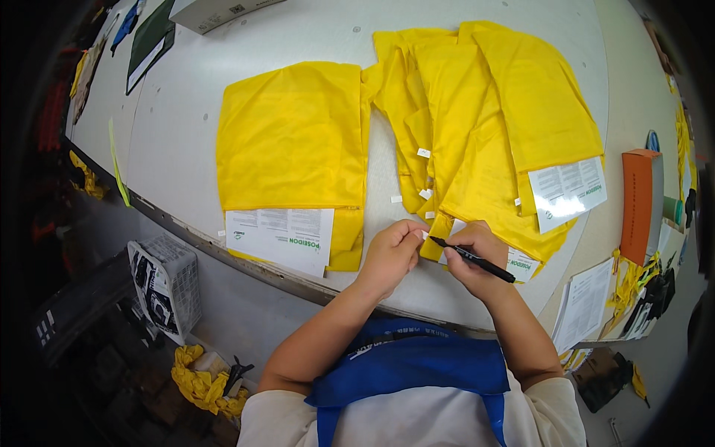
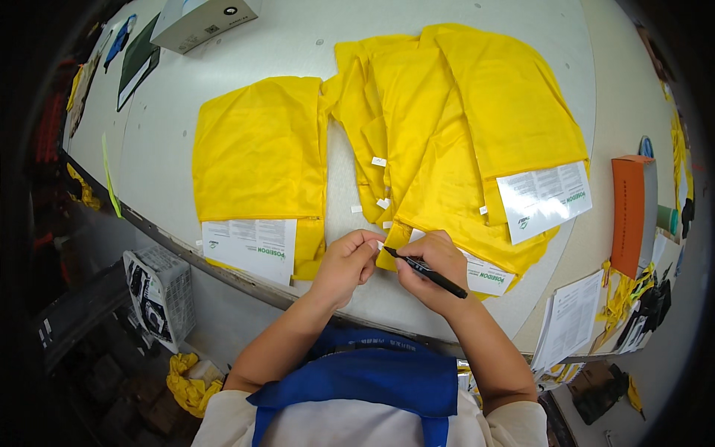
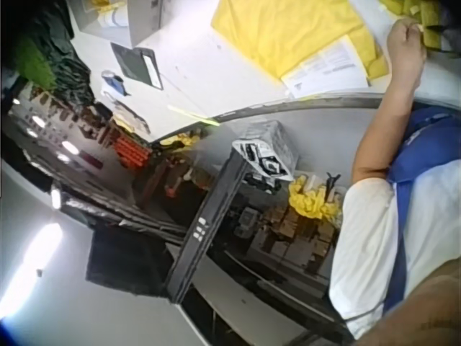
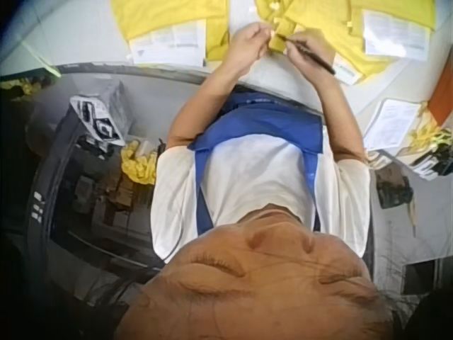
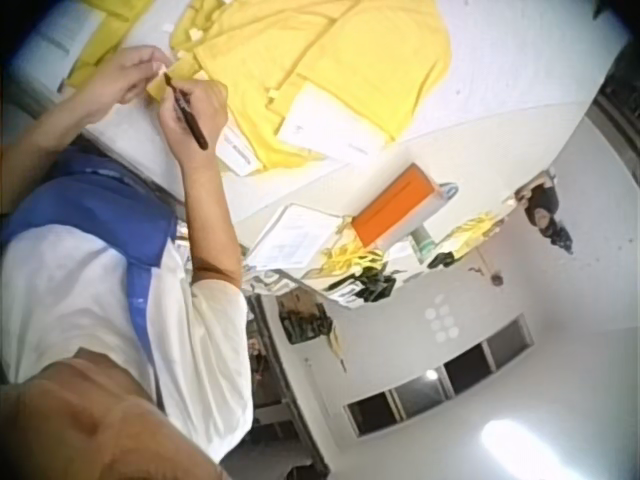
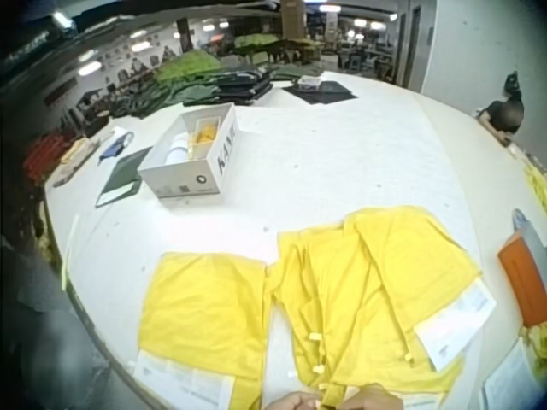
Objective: The person places white paper labels onto a stack of yellow garments on a table, then uses a black marker to write on the garment tags. The person handles the garments one at a time, writing on each tag before moving to the next.
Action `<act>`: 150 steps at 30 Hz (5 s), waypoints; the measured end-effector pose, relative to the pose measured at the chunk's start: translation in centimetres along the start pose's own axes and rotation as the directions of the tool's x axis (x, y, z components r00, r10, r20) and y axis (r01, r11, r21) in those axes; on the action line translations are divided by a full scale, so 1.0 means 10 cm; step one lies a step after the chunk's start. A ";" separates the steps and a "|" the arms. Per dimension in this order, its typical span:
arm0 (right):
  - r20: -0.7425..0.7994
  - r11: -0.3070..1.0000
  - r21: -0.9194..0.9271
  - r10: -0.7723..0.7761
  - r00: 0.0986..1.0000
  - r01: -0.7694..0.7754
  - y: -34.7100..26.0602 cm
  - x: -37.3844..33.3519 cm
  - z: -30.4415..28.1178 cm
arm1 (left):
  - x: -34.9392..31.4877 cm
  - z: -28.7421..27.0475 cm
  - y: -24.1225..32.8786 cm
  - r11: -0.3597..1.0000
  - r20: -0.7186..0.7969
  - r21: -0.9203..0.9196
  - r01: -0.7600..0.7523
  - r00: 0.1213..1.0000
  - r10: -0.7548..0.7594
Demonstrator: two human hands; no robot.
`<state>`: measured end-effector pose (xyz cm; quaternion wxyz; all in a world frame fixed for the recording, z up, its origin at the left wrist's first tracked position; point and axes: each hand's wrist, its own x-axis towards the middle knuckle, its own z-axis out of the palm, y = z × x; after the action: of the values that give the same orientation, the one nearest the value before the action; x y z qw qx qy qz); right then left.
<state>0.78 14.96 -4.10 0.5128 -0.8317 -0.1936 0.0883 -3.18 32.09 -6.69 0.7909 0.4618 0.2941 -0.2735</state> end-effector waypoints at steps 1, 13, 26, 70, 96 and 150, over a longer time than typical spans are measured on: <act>0.003 1.000 -0.014 -0.017 1.000 0.017 0.00 0.01 0.01 | -0.01 0.00 0.00 1.000 -0.001 -0.012 -0.008 1.000 0.008; -0.066 0.998 -0.055 0.008 0.998 -0.011 -0.01 0.01 -0.01 | -0.04 0.03 0.02 0.997 -0.022 0.057 -0.044 0.999 0.045; 0.010 0.990 0.010 0.139 0.990 -0.139 0.01 0.00 -0.04 | -0.04 0.08 -0.05 0.984 -0.068 0.134 -0.121 0.989 0.131; 0.113 0.986 -0.150 -0.056 0.992 0.073 0.03 0.23 -0.09 | -0.06 0.13 -0.10 0.965 0.037 0.226 -0.134 0.991 0.129; -0.060 0.990 -0.123 0.060 0.996 -0.067 0.17 0.18 0.04 | 0.33 0.00 -0.04 0.886 -0.122 0.420 -0.197 0.955 0.270; 0.116 0.896 -0.419 -0.110 0.987 0.149 0.07 0.11 -0.13 | 0.08 0.10 -0.42 0.873 -0.127 0.375 -0.311 0.916 0.381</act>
<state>2.42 14.03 -4.08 0.3141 -0.9042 -0.2859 0.0464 -5.38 29.31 -9.30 0.6999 0.6641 0.2301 -0.1275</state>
